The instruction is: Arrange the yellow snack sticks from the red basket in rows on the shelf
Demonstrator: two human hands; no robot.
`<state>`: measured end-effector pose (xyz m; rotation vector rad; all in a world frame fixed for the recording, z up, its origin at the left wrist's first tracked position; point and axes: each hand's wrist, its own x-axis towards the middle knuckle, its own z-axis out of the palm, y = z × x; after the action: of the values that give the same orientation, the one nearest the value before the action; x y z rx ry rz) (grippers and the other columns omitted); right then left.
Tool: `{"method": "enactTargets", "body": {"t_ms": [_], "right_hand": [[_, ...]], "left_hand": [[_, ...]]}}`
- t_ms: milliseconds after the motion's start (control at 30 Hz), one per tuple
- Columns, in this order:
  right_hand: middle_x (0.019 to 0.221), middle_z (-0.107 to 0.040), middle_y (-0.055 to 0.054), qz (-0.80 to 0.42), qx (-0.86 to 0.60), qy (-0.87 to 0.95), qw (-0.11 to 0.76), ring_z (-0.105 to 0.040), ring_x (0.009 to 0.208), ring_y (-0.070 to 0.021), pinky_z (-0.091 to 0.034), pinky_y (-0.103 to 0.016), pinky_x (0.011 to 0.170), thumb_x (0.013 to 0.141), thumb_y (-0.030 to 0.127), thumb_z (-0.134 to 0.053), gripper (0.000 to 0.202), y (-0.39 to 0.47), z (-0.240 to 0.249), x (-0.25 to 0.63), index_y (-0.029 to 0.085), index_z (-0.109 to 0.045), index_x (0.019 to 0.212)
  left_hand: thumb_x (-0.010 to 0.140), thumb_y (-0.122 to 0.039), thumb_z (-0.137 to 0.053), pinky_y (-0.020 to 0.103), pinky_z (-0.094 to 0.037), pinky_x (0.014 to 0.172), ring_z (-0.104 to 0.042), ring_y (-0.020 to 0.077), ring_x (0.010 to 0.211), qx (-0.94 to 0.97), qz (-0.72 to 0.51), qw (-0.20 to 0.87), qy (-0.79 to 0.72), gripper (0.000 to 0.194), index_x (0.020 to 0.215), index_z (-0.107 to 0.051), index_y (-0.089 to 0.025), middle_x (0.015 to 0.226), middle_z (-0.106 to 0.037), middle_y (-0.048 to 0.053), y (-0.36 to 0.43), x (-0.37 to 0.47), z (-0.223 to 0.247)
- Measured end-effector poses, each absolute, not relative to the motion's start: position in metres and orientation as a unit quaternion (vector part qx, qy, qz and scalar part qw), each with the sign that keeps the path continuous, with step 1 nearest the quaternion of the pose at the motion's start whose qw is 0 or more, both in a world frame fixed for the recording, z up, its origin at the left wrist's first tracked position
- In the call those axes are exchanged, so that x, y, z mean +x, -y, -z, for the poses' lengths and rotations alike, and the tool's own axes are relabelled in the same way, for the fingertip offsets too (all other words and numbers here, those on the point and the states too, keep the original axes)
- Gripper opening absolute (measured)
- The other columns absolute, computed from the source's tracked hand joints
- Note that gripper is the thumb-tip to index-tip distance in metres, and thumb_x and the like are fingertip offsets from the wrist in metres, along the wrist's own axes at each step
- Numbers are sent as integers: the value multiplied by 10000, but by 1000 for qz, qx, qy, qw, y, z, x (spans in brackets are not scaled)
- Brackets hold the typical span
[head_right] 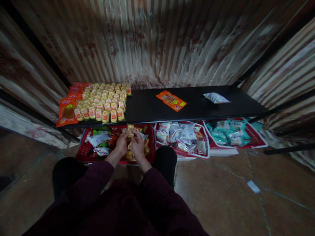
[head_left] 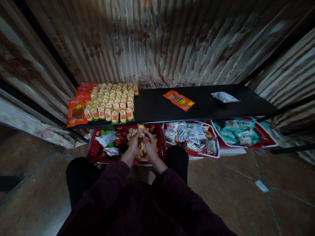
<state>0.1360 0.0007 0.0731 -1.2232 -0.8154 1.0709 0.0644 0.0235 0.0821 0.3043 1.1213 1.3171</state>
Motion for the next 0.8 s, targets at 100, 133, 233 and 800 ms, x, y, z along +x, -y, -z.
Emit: {"method": "enactTargets", "body": {"t_ms": [100, 133, 233, 800], "right_hand": [[1084, -690, -17, -468, -538, 352, 606, -622, 988, -188, -453, -335, 945, 681, 244, -581, 299, -2, -82, 138, 232, -693, 958], [1072, -694, -16, -470, -539, 351, 605, -626, 972, -186, -459, -332, 934, 679, 246, -579, 296, -2, -84, 138, 232, -693, 952], [1032, -705, -8, -474, -538, 343, 607, -631, 933, -179, -473, -321, 906, 682, 266, -589, 285, -5, -86, 140, 233, -691, 947], [1117, -656, -33, -370, -557, 443, 597, -572, 1067, -194, -429, -348, 986, 729, 233, -574, 270, -17, -92, 148, 243, -689, 973]], "left_hand": [[609, -244, -739, 275, -461, 747, -615, 141, 739, 119, -583, 650, -474, 193, 760, -652, -162, 796, -682, 28, -26, 64, -79], [613, -237, -733, 273, -459, 759, -617, 137, 745, 120, -584, 651, -469, 184, 759, -650, -162, 799, -679, 23, -27, 65, -78], [616, -227, -719, 276, -455, 775, -615, 130, 735, 119, -585, 659, -458, 184, 769, -639, -163, 777, -664, 12, -31, 65, -74], [628, -191, -692, 271, -455, 679, -571, 114, 589, 65, -569, 673, -468, 140, 689, -570, -158, 624, -606, -14, -48, 69, -81]]}}
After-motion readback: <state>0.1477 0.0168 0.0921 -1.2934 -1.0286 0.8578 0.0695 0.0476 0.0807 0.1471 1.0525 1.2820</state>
